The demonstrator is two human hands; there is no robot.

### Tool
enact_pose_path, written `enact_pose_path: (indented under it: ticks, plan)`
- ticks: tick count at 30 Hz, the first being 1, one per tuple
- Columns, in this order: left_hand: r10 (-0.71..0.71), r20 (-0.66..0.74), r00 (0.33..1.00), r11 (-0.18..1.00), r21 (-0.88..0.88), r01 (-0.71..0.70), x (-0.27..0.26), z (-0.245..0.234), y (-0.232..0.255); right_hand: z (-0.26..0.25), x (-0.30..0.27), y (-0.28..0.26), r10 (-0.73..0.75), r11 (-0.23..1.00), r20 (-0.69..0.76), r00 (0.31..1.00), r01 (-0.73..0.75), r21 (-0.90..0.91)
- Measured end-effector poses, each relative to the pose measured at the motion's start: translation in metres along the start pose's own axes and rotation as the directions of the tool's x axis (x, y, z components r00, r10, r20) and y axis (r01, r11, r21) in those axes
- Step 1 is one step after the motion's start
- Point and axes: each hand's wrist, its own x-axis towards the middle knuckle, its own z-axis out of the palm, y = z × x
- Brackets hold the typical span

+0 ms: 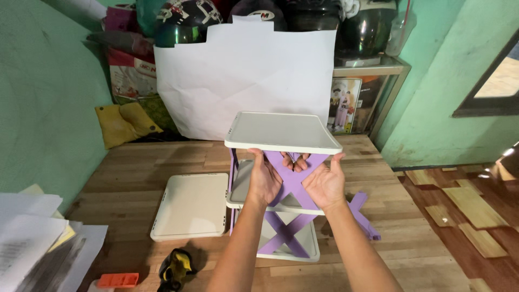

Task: The person assembles a small plastic stand by inserting purple X-shaped supports into slots on white square trays. They repeatedly attach and detach the supports, then wipe the tray surfaces with a yellow cloth. The stand is disassembled and the trays are stacked at the end.

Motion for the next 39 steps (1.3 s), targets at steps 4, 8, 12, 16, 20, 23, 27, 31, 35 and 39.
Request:
enact_pose_path:
  ticks: [4,8,12,16,20,23,27,31,35,39]
  plan:
    - [0.014,0.023,1.0,1.0,0.007,-0.014,-0.002,0.002,0.003,0.002,0.002,0.0,0.007,1.0,-0.04,0.999,-0.008,-0.015]
    - [0.001,-0.016,1.0,1.0,0.0,-0.001,-0.002,0.004,-0.001,-0.001,0.007,0.0,-0.054,0.995,0.068,0.996,0.06,-0.082]
    - [0.029,0.022,0.999,0.999,0.036,-0.03,0.0,0.004,-0.008,-0.003,0.008,-0.002,-0.104,0.978,0.066,0.992,0.114,-0.176]
    - [0.08,-0.017,0.997,0.996,0.029,-0.08,0.002,0.005,-0.014,-0.002,0.009,-0.003,-0.132,0.969,0.036,0.991,0.137,-0.207]
    - [0.094,-0.037,0.995,0.994,0.06,-0.091,0.005,0.005,-0.016,0.0,0.011,-0.001,-0.153,0.961,0.038,0.988,0.157,-0.229]
    - [0.105,-0.062,0.993,0.994,0.04,-0.103,0.007,0.007,-0.014,0.003,0.015,-0.001,-0.144,0.97,0.006,0.989,0.143,-0.196]
    - [0.101,-0.062,0.993,0.99,0.109,-0.094,0.004,0.008,-0.012,0.005,0.013,-0.001,-0.131,0.965,-0.074,0.989,0.11,-0.236]
    - [0.115,-0.086,0.99,0.985,0.138,-0.103,0.003,0.008,-0.012,0.003,0.014,0.002,-0.154,0.965,-0.088,0.984,0.131,-0.225]
    - [0.161,-0.179,0.971,0.968,0.222,-0.119,0.002,0.008,-0.02,-0.003,0.018,0.013,-0.253,0.921,-0.25,0.935,0.153,-0.359]
    - [0.225,-0.242,0.944,0.953,0.259,-0.16,0.002,0.013,-0.02,-0.007,0.021,0.028,-0.393,0.849,-0.227,0.891,0.257,-0.461]
